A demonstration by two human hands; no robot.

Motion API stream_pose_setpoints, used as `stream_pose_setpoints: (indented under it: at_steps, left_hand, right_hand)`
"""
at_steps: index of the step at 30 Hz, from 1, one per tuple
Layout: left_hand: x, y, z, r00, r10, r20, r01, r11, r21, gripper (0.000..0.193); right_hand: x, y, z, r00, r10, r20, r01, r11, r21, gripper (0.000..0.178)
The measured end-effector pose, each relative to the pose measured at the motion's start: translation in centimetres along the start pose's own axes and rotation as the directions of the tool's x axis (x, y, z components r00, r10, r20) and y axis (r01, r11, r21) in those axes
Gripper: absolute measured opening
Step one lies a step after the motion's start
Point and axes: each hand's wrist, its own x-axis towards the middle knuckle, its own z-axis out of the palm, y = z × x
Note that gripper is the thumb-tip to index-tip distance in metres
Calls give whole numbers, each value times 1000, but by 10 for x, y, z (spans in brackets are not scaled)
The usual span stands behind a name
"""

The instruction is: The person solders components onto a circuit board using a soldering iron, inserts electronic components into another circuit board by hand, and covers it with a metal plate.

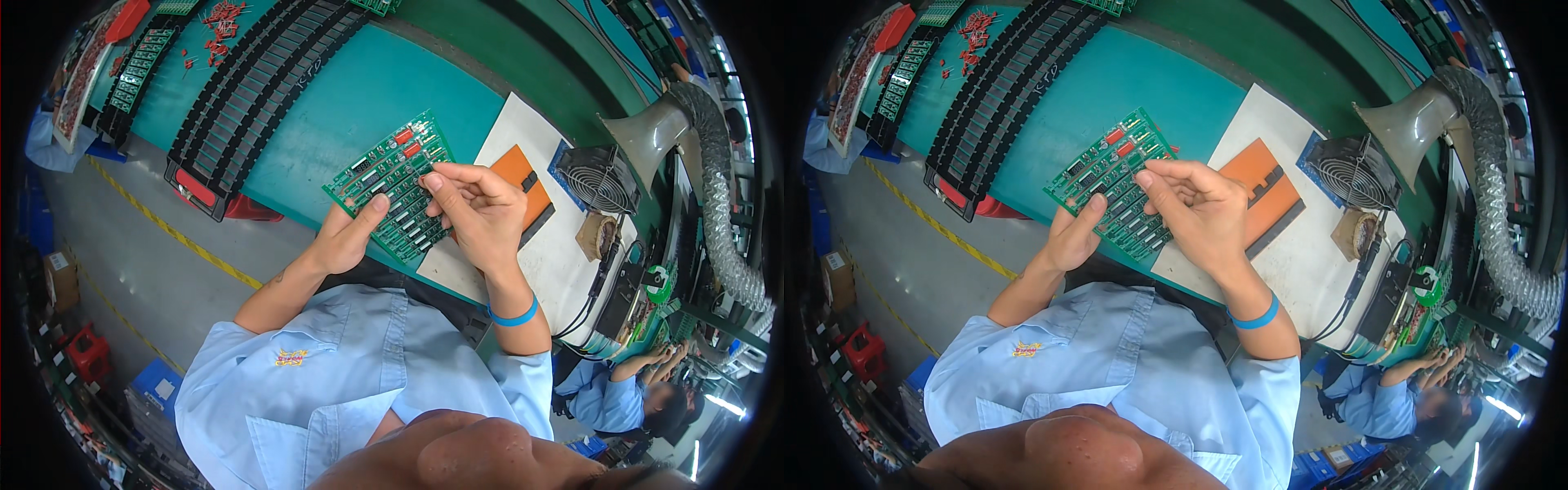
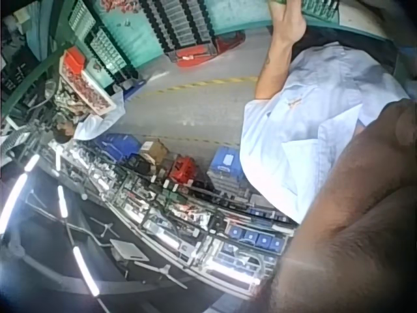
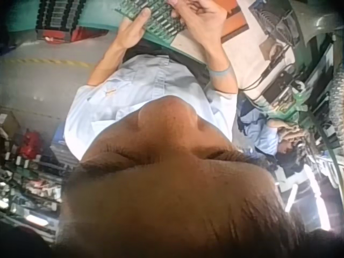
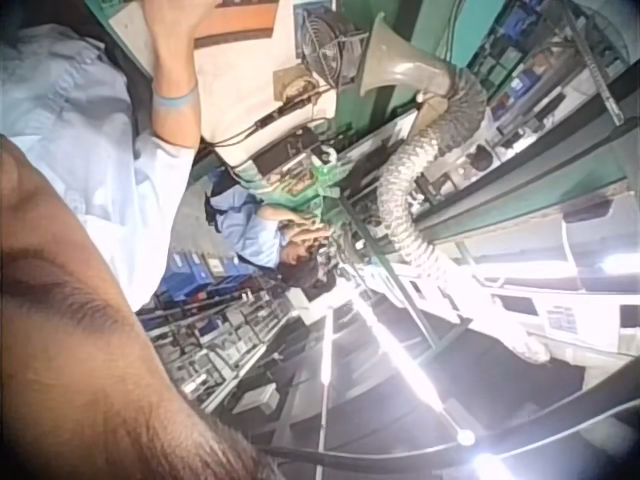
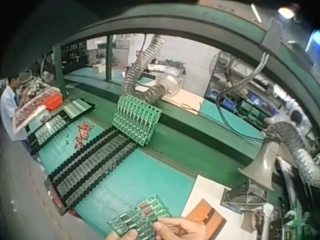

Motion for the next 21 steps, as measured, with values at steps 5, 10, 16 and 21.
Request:
stream_pose_setpoints:
  at_steps: [5,10,16,21]
  left_hand:
    - [0,1,1,1000,5,6,-5,1000,4,46]
    - [0,3,3,1000,-1,11,1,1000,16,46]
    - [-2,4,3,999,-35,3,35,998,-53,46]
    - [-1,17,10,990,-45,-130,11,969,-247,49]
  right_hand:
    - [0,-2,0,1000,1,3,-1,1000,-3,16]
    - [0,-2,1,1000,-9,-12,8,999,-52,16]
    - [4,-2,-1,989,-135,-60,112,949,-295,14]
    - [16,6,-17,964,-241,-110,167,876,-452,13]
